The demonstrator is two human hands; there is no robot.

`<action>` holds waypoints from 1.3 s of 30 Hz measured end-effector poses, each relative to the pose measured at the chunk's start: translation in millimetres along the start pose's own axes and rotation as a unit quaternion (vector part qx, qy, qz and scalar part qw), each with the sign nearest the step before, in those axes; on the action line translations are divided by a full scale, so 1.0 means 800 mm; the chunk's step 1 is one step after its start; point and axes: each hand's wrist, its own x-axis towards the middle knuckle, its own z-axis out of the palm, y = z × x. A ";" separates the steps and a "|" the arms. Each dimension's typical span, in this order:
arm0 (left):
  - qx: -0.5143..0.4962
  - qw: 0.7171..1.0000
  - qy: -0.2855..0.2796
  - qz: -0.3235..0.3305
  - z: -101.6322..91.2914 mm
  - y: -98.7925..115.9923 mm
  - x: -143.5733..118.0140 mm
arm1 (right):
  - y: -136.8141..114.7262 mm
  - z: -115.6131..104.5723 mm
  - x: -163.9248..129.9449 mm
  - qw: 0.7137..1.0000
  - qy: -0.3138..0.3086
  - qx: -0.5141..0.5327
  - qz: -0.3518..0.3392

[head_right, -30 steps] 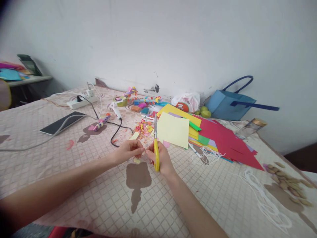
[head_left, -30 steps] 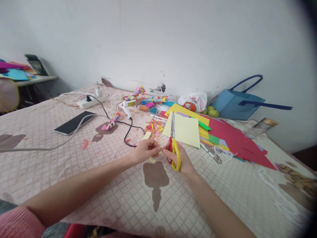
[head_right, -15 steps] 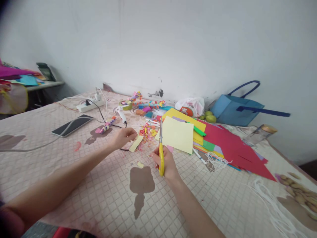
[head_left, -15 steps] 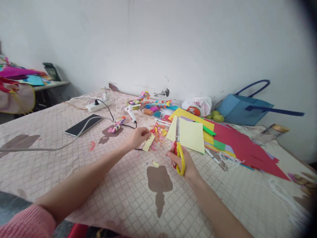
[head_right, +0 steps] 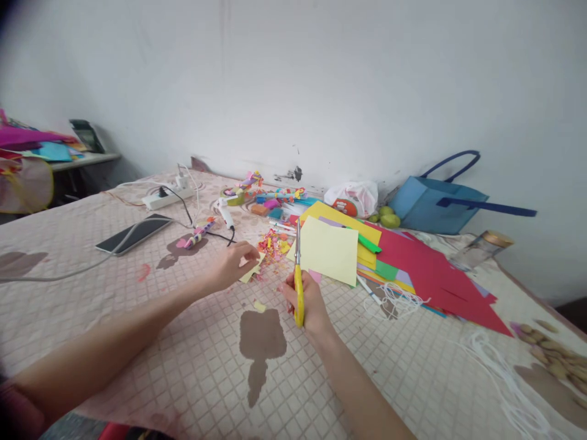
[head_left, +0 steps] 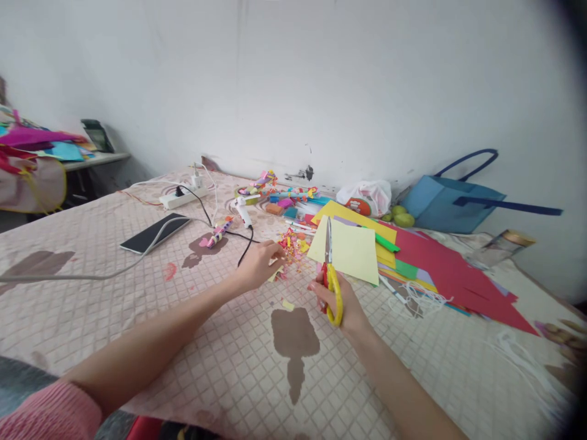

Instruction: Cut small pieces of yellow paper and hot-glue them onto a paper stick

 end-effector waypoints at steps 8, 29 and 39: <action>-0.018 0.970 -0.240 0.027 0.003 0.041 -0.025 | 0.002 -0.002 0.002 1.000 -0.004 -0.011 -0.009; -0.454 0.863 -0.165 -0.146 0.022 0.041 -0.017 | 0.004 0.003 -0.004 0.999 -0.030 0.014 -0.031; -0.428 0.870 -0.187 -0.159 0.028 0.047 -0.021 | 0.009 0.002 -0.002 0.999 -0.017 -0.002 -0.035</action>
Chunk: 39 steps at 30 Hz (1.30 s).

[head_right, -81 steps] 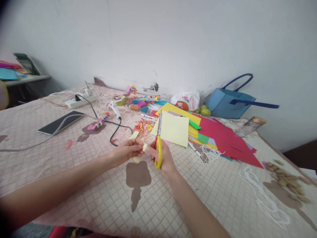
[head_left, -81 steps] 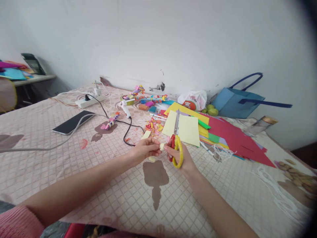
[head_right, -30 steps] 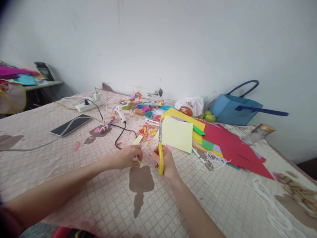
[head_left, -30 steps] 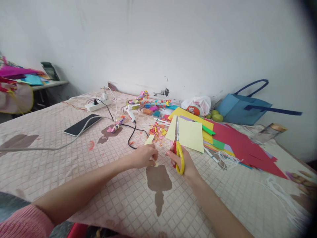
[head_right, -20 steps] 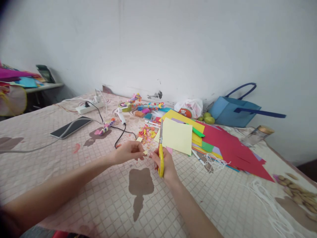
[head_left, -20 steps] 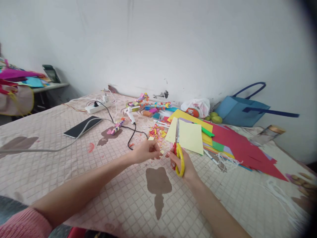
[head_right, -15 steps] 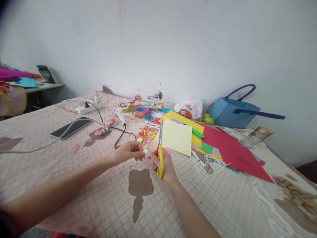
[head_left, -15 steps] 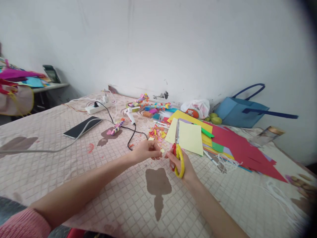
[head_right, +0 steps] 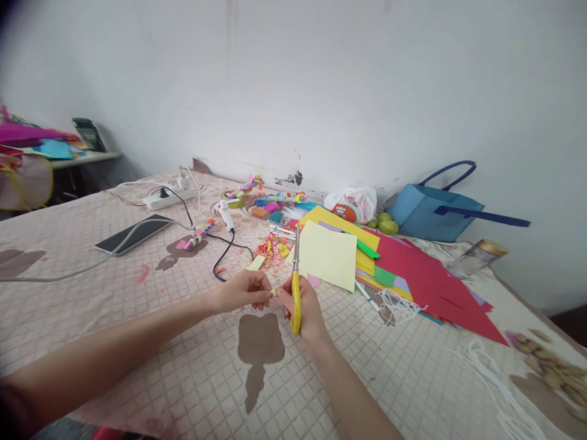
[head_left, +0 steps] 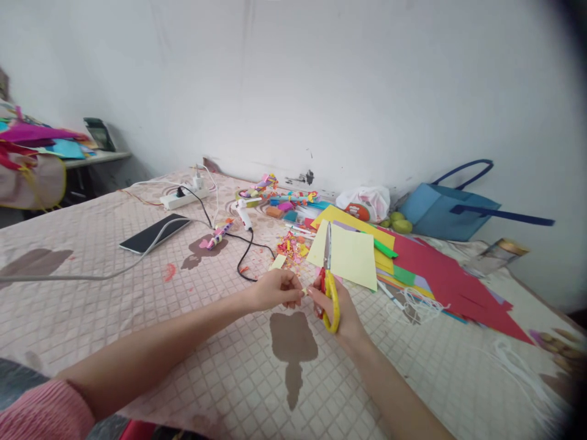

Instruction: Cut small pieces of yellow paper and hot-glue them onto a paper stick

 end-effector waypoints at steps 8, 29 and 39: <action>0.007 1.000 -0.011 -0.019 0.001 -0.004 0.000 | 0.001 0.001 0.001 1.000 0.002 0.011 -0.003; -0.042 0.999 0.010 -0.031 0.001 -0.002 0.001 | 0.002 0.001 0.002 1.000 0.013 0.014 -0.010; -0.039 0.998 0.016 -0.040 -0.002 -0.004 0.003 | 0.002 0.000 0.002 1.000 0.008 0.009 -0.007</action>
